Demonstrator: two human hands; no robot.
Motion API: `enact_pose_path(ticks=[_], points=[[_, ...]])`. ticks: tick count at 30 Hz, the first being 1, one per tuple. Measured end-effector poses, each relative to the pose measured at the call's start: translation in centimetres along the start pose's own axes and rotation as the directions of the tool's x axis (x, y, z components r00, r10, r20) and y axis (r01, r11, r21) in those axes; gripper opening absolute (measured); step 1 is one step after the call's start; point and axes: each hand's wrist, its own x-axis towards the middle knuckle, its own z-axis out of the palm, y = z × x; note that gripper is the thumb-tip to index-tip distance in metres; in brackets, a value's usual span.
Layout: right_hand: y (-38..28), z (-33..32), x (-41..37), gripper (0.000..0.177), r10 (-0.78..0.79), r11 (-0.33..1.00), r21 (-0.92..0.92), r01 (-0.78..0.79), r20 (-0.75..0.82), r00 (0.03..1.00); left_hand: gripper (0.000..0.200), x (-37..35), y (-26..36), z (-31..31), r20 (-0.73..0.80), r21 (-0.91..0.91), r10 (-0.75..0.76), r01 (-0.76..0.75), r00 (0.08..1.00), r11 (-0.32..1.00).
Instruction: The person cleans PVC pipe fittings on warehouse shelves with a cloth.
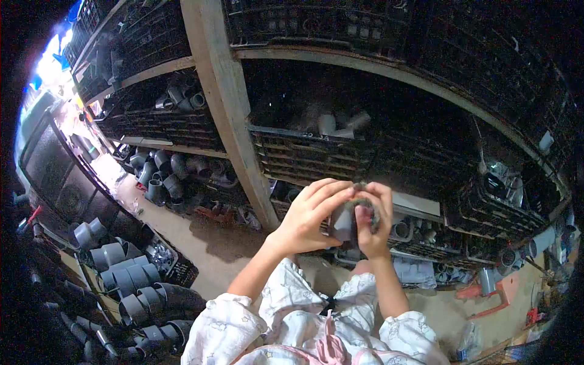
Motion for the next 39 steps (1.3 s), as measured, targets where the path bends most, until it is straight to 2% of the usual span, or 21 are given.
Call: enact_pose_path(ticks=[1, 4, 5, 7, 9, 11, 12, 13, 15, 17, 18, 19, 22, 25, 26, 28, 29, 32, 35, 36, 39], points=[[0.0, 0.0, 0.3, 0.025, 0.009, 0.999, 0.05, -0.008, -0.012, 1.0, 0.085, 0.0, -0.1, 0.0, -0.032, 0.002, 0.002, -0.002, 0.999, 1.0], [-1.1, 0.3, -0.9, 0.023, 0.029, 0.999, 0.032, -0.03, 0.025, 0.999, 0.086, 0.3, -0.9, -0.4, -0.151, 0.015, 0.028, -0.026, 0.988, 1.0], [-0.8, 0.3, -2.1, 0.022, 0.057, 0.996, 0.062, -0.062, 0.081, 0.995, 0.087, 0.2, -1.1, -0.9, -0.143, -0.003, -0.028, 0.028, 0.989, 1.0], [-1.4, 0.3, -3.2, 0.02, 0.055, 0.986, 0.153, -0.068, 0.086, 0.995, 0.102, -0.5, -1.4, -1.2, -0.114, -0.087, -0.063, 0.053, 0.991, 0.995], [-1.5, -0.3, -2.9, 0.017, 0.107, 0.959, 0.25, -0.132, 0.11, 0.988, 0.104, -0.7, -0.9, -1.2, -0.065, -0.126, -0.11, 0.101, 0.992, 0.987], [-1.3, -0.5, -2.2, 0.018, 0.267, 0.84, 0.456, -0.295, 0.125, 0.955, 0.107, -1.3, -0.6, -1.1, -0.03, -0.293, -0.156, 0.14, 0.987, 0.946], [-1.4, -0.4, -1.5, 0.019, 0.317, 0.8, 0.516, -0.307, 0.071, 0.946, 0.108, -1.5, -0.2, -0.8, -0.023, -0.397, -0.178, 0.154, 0.984, 0.905], [-0.9, -0.9, -0.7, 0.017, 0.268, 0.855, 0.44, -0.274, 0.077, 0.96, 0.109, -1.6, 0.1, -0.6, -0.015, -0.498, -0.196, 0.162, 0.981, 0.852], [-2.0, -0.7, 0.9, 0.016, 0.279, 0.866, 0.426, -0.26, 0.019, 0.96, 0.112, -1.7, -0.2, -0.3, -0.015, -0.478, -0.203, 0.171, 0.979, 0.861], [-2.1, -0.2, 0.4, 0.016, 0.366, 0.824, 0.444, -0.352, 0.057, 0.929, 0.113, -1.4, -0.6, -0.4, -0.042, -0.468, -0.225, 0.179, 0.974, 0.865], [-1.6, 0.1, -0.4, 0.017, 0.354, 0.818, 0.459, -0.348, 0.075, 0.932, 0.101, -1.2, -0.6, -0.4, -0.115, -0.491, -0.251, 0.165, 0.961, 0.855], [-2.0, -0.3, -0.7, 0.016, 0.286, 0.841, 0.436, -0.321, 0.147, 0.947, 0.101, -1.2, -1.1, -0.6, -0.145, -0.401, -0.234, 0.159, 0.961, 0.902], [-0.9, 0.2, -2.4, 0.016, 0.168, 0.903, 0.367, -0.224, 0.18, 0.969, 0.098, -1.1, -2.3, -1.3, -0.101, -0.327, -0.246, 0.201, 0.964, 0.924], [0.1, 0.3, -2.4, 0.017, 0.469, 0.725, 0.482, -0.492, 0.177, 0.865, 0.093, -0.7, -2.6, -0.8, -0.027, -0.214, -0.21, 0.199, 0.977, 0.956], [0.2, 0.6, -2.0, 0.019, 0.553, 0.62, 0.593, -0.514, 0.134, 0.822, 0.09, -0.6, -2.7, -0.2, -0.031, -0.226, -0.197, 0.185, 0.98, 0.957], [3.6, 1.6, -3.2, 0.03, 0.649, 0.498, 0.669, -0.552, 0.134, 0.749, 0.091, -0.4, -2.5, 0.2, 0.01, -0.109, -0.126, 0.126, 0.992, 0.986], [4.3, 2.0, -3.4, 0.034, 0.678, 0.433, 0.711, -0.554, 0.148, 0.72, 0.094, -0.2, -2.5, 0.4, 0.035, -0.036, -0.085, 0.087, 0.996, 0.996], [4.1, 2.1, -3.1, 0.038, 0.692, 0.295, 0.727, -0.62, 0.285, 0.663, 0.09, 0.6, -2.8, 1.2, 0.066, -0.032, -0.033, 0.035, 0.997, 0.999], [4.2, 1.4, -2.3, 0.037, 0.74, 0.163, 0.763, -0.625, 0.325, 0.589, 0.082, 1.4, -2.7, 1.4, 0.051, -0.068, -0.023, 0.026, 0.998, 0.997], [3.2, 1.0, -1.6, 0.036, 0.704, 0.219, 0.774, -0.594, 0.297, 0.645, 0.085, 1.5, -2.9, 1.5, 0.061, -0.076, -0.006, 0.011, 0.998, 0.997], [3.6, 0.4, -1.4, 0.036, 0.688, 0.157, 0.819, -0.551, 0.31, 0.656, 0.097, 2.0, -2.2, 1.4, 0.076, -0.128, -0.13, 0.139, 0.989, 0.982]])
